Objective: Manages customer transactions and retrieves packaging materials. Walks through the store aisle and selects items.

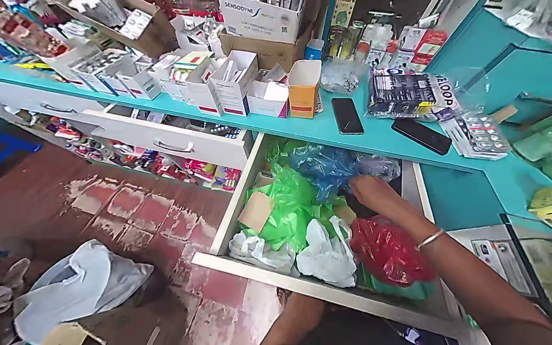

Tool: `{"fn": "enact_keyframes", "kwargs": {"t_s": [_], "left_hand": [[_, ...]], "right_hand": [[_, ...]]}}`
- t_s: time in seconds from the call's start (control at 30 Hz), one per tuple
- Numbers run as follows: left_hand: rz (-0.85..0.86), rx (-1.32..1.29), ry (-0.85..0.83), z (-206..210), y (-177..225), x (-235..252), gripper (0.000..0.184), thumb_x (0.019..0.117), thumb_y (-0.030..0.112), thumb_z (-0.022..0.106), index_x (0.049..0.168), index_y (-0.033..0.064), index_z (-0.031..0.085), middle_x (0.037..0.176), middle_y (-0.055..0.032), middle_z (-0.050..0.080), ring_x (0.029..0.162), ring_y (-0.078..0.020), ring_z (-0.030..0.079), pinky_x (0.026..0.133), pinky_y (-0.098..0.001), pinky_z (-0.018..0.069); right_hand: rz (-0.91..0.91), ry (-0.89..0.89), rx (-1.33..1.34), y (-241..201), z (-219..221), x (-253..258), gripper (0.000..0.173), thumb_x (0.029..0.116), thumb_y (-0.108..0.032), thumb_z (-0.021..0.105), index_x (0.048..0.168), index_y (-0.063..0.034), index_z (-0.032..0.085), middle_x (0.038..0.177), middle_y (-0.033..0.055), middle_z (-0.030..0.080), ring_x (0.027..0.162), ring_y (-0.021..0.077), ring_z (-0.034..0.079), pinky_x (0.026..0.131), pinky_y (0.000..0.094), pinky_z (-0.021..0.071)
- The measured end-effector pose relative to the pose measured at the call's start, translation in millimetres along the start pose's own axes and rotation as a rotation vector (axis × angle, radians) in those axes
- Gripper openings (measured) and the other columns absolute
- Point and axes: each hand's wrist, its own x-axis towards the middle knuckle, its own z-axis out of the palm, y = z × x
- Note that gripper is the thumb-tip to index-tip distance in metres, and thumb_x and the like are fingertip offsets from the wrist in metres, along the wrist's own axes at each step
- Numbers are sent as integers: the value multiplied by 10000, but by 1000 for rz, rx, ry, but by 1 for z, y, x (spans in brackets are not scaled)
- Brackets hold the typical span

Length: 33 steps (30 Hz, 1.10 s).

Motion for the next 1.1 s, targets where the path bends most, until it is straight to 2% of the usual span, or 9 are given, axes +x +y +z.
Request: {"fn": "enact_keyframes", "kwargs": {"t_s": [0.1, 0.23, 0.37, 0.43, 0.53, 0.63, 0.83, 1.0, 1.1], "left_hand": [[-41, -45, 5, 5, -4, -21, 394, 1034, 291, 534, 1286, 17, 664, 1323, -201, 657, 1304, -342, 580, 1110, -556, 426], [131, -36, 11, -18, -12, -52, 331, 1045, 282, 567, 1098, 6, 741, 1053, -218, 739, 1006, -391, 721, 894, -598, 555], [356, -230, 362, -53, -23, -84, 281, 1050, 249, 568, 1089, 44, 756, 1016, -71, 773, 952, -136, 742, 920, -354, 594], [386, -231, 599, -67, -23, -92, 286, 1049, 244, 559, 1011, 42, 757, 924, -48, 769, 878, -78, 725, 857, -268, 590], [381, -218, 796, -80, -25, -94, 299, 1058, 275, 541, 972, 82, 753, 903, -11, 761, 892, -48, 703, 856, -234, 568], [339, -227, 911, -76, -35, -86, 295, 1055, 264, 542, 956, 87, 755, 926, 0, 759, 937, -59, 704, 892, -258, 574], [271, -68, 926, -62, -52, -59, 289, 1033, 269, 552, 962, 98, 773, 981, 3, 764, 983, -87, 698, 923, -303, 559], [276, -30, 876, -74, -56, -52, 298, 1031, 278, 554, 953, 89, 770, 965, -9, 759, 954, -85, 697, 890, -263, 566], [280, -20, 893, -73, -58, -48, 276, 1026, 260, 565, 949, 87, 767, 950, -8, 759, 959, -87, 697, 909, -264, 555]], "right_hand": [[-40, -58, 56, -11, -6, 0, 339, 1046, -242, 507, 1126, 20, 705, 1127, 279, 682, 1109, 472, 639, 917, 682, 469], [-325, 518, 241, -40, -1, 6, 414, 987, -390, 599, 1011, 4, 723, 932, 178, 723, 913, 365, 703, 793, 574, 540], [-611, 333, 104, -40, 35, 86, 473, 1050, -395, 521, 1486, -215, 550, 1611, 147, 408, 1523, 370, 307, 1225, 610, 225], [-500, 192, -20, -24, 41, 110, 424, 1051, -240, 531, 1471, -210, 576, 1585, 166, 446, 1516, 404, 311, 1223, 681, 106], [-3, 91, -133, 3, 25, 95, 315, 1000, -70, 543, 1266, 48, 664, 1317, 294, 626, 1302, 481, 533, 1157, 698, 251], [275, 2, -229, 19, 16, 63, 352, 1017, -37, 497, 1283, 180, 578, 1369, 418, 514, 1358, 589, 416, 1100, 786, 233], [-600, 184, -31, 10, 21, 79, 301, 987, -98, 493, 1018, 74, 738, 1467, 207, 565, 1451, 386, 429, 1216, 544, 291], [-244, -2, -29, -32, 26, 133, 426, 1068, -301, 412, 1211, 0, 679, 1184, 283, 676, 1177, 469, 619, 985, 669, 437], [-292, 3, -44, -67, 23, 155, 389, 947, -49, 594, 1334, -64, 635, 1243, 286, 655, 1199, 497, 598, 997, 692, 431]]}}
